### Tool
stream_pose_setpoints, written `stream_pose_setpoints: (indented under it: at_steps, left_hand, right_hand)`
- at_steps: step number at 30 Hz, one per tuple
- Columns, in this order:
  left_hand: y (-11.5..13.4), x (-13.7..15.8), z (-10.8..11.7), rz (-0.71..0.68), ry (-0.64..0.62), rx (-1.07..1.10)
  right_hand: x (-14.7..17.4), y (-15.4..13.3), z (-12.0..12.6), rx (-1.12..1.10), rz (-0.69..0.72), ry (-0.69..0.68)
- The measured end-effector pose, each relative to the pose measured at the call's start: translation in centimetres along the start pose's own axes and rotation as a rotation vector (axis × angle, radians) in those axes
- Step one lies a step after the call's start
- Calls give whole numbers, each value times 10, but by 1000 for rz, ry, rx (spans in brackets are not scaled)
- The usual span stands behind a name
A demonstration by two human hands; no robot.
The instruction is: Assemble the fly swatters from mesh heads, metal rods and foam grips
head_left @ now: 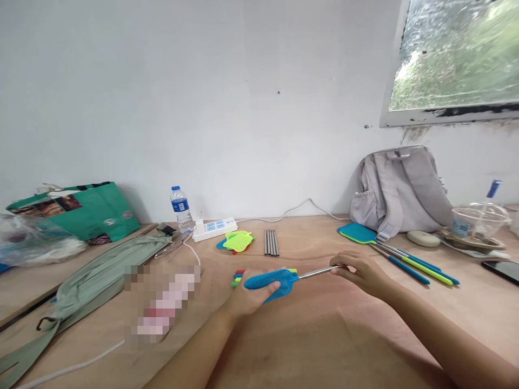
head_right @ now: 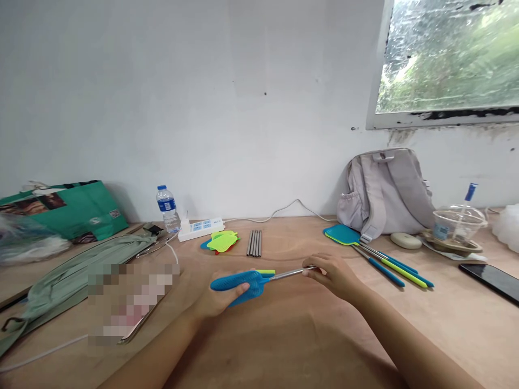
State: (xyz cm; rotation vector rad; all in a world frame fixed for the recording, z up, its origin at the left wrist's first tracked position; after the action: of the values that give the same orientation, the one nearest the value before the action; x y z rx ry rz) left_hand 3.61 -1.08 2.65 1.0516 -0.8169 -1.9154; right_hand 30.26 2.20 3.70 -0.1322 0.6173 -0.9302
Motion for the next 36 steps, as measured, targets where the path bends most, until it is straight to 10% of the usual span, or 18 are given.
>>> stream_pose_setpoints:
  at_steps: [7,11,16,22,29,36]
  left_hand:
    - [19,3,-13,-817,-222,-348]
    - [23,7,-10,-987,-94,-582]
    - [18,1,1,-885,-57,-618]
    - [-13,-14,21,-179,725,-519]
    - [-27,-18,-22,-78,82,-717]
    - [-25,-14,-27,-86,-36,-736]
  right_hand:
    - [-2,8,-5,-37,-40,-146]
    - [-1,8,-14,-136,-114,-187]
    - [-1,6,-13,-184,-203,-163]
    - [-5,24,-12,-434,-413,51]
    - [-8,26,-36,-1311,-621,225]
    - [-5,10,-35,-1351,-627,227]
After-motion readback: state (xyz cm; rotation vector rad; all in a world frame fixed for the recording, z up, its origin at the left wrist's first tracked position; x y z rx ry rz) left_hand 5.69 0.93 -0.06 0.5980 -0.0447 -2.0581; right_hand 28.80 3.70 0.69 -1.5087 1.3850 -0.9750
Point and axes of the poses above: each hand's wrist, its own x-axis away from the middle knuckle, its own z-axis out of the back of the hand, y = z × x, the point moved 3 cm from there along -x, towards the middle knuckle, and after that the axes turned 9 degrees about -z, right-handed, at the moved point
